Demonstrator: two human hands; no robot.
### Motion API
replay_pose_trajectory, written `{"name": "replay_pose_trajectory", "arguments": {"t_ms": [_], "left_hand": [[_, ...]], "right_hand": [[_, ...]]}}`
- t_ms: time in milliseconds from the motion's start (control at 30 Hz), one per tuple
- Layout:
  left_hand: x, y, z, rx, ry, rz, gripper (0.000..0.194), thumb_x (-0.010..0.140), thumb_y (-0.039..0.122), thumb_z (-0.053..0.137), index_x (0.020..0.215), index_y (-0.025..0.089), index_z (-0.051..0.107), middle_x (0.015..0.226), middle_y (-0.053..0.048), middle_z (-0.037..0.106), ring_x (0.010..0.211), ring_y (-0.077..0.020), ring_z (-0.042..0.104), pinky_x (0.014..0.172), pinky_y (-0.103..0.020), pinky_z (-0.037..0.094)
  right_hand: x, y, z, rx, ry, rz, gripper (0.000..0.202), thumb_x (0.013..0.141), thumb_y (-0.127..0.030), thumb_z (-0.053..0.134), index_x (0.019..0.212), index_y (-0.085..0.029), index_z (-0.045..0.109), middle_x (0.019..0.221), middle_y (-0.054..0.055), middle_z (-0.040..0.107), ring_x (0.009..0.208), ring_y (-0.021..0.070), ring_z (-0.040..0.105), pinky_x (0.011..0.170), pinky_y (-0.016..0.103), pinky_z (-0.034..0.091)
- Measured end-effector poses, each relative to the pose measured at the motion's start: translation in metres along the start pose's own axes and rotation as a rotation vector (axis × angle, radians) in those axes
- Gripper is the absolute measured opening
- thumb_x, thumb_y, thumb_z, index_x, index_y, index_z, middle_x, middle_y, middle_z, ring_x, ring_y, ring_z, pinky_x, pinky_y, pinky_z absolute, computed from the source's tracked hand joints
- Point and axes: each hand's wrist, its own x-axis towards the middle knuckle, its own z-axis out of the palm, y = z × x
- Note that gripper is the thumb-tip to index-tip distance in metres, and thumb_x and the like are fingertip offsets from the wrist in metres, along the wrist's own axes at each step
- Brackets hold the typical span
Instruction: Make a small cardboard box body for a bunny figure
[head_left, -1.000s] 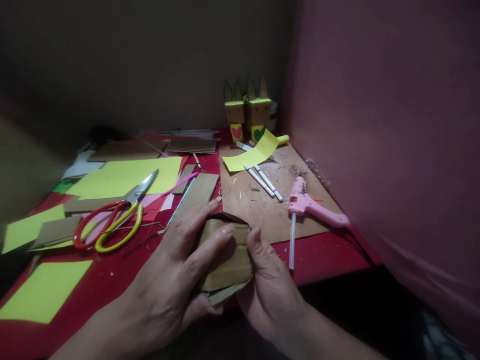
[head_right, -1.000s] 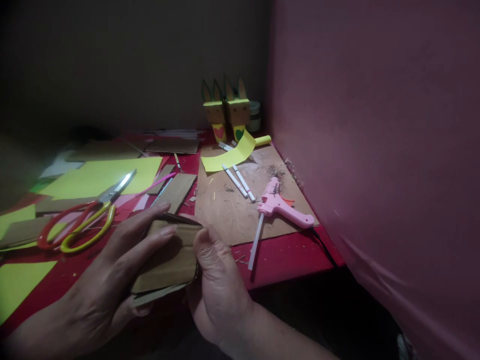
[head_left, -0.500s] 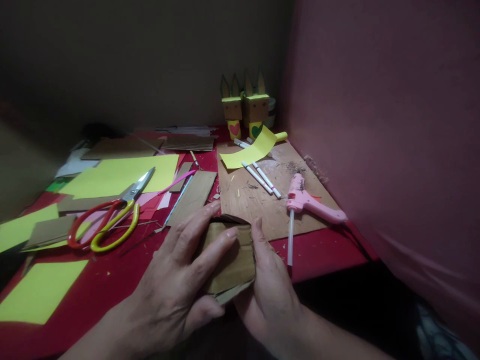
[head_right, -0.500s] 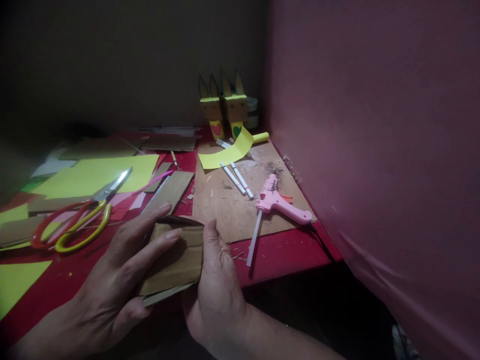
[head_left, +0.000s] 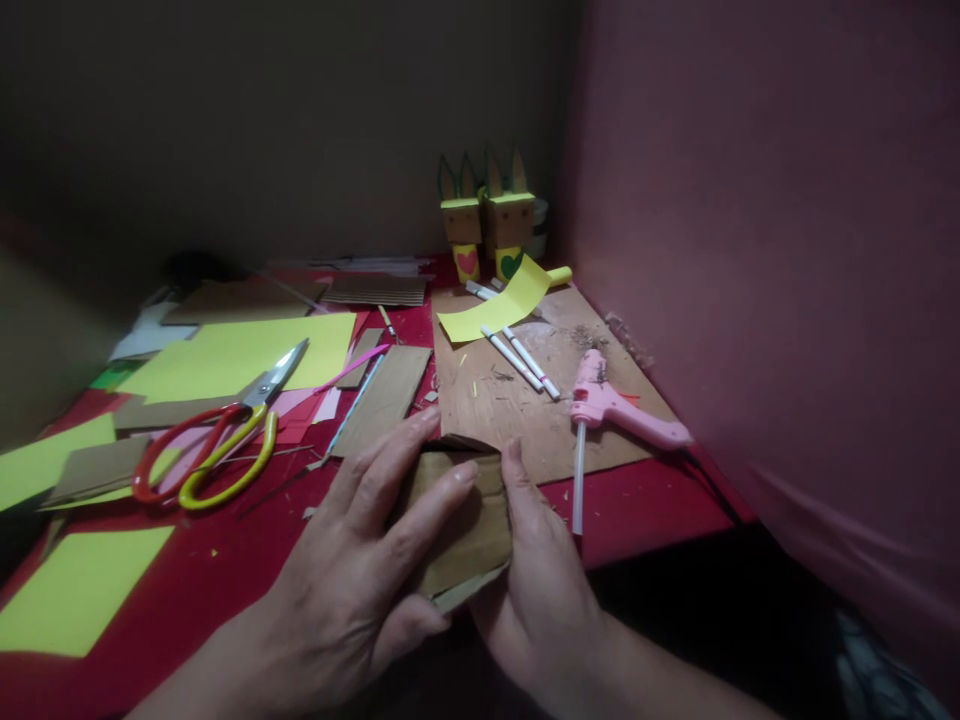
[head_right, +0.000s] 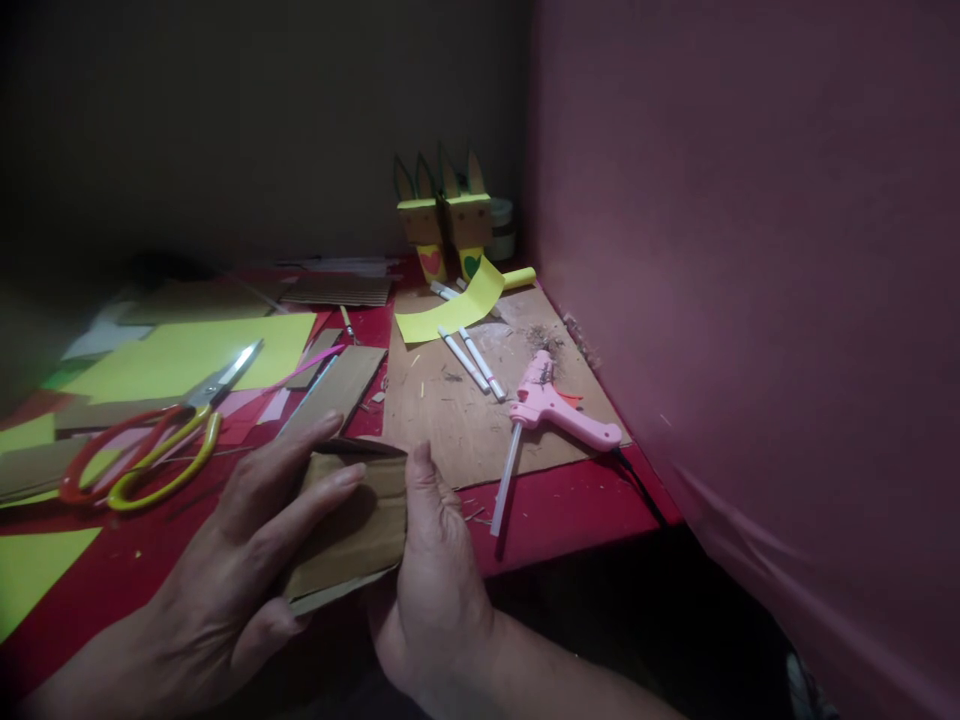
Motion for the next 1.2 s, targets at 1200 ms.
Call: {"name": "replay_pose_trajectory", "arguments": {"t_ms": [1200], "left_hand": [[0.012,0.003,0.002,0.001,-0.067,0.041,0.075,0.104,0.054,0.031,0.161,0.010,0.011,0.156,-0.018,0.034,0.140,-0.0296,0.034,0.118,-0.040,0.033]], "right_hand": [[0.003,-0.015,0.003,0.075,0.036,0.220,0.037,0.094,-0.043,0.050,0.086,-0.017,0.075,0.079,0.004,0.078,0.079,0.0171,0.073,0.079,0.028,0.057]]}}
